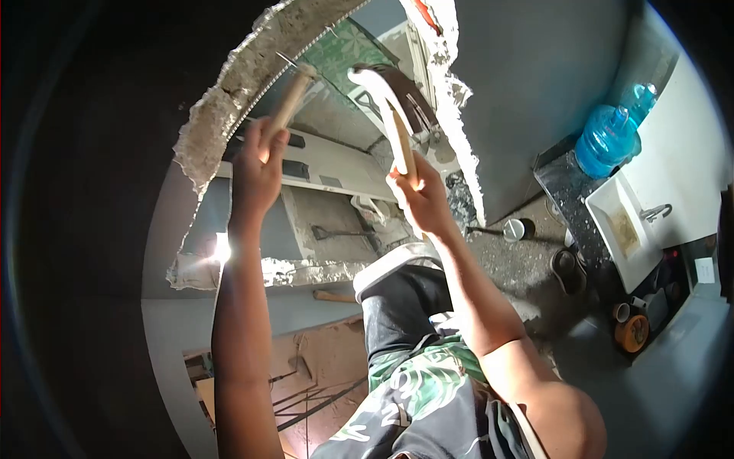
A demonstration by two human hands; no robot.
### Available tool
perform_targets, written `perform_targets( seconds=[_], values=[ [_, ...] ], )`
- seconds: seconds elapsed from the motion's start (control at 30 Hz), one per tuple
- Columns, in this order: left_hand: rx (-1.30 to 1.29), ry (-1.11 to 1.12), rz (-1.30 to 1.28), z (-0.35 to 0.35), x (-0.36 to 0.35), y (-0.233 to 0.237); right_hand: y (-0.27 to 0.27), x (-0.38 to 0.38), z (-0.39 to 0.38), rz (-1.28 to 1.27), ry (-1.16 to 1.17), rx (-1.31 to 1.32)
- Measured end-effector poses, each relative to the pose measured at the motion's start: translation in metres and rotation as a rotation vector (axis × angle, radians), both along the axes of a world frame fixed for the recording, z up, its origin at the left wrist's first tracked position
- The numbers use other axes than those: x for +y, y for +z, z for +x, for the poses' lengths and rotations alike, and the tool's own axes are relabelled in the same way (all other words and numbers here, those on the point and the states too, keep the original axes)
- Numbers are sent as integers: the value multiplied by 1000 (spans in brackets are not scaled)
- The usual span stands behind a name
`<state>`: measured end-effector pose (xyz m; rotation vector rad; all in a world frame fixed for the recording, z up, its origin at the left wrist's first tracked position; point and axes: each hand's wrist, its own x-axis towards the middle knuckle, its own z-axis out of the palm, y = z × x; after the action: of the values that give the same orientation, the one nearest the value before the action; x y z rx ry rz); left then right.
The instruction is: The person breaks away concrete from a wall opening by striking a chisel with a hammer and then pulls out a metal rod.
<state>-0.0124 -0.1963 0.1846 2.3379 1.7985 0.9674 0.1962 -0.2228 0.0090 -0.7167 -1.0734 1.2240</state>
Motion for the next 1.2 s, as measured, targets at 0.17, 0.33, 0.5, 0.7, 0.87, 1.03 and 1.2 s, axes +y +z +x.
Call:
perform_targets(
  seconds=[0.17, 0.33, 0.5, 0.7, 0.87, 1.03, 1.2],
  values=[
    [136, 85, 178, 8, 20, 14, -7, -4, -23, -124, 7, 464],
    [164, 152, 234, 0, 29, 15, 35, 7, -40, -13, -23, 787],
    [219, 160, 309, 8, 31, 16, 57, 29, -83, 269, 27, 1015],
    [171, 225, 286, 28, 18, 28, 78, 64, -143, 66, 245, 785],
    [211, 221, 284, 21, 21, 31, 89, 42, -158, 242, -59, 984],
    [226, 270, 245, 23, 22, 33, 89, 50, -149, 147, 105, 710],
    [102, 165, 208, 23, 19, 38, 99, 42, -149, 306, -28, 926]
  ],
)
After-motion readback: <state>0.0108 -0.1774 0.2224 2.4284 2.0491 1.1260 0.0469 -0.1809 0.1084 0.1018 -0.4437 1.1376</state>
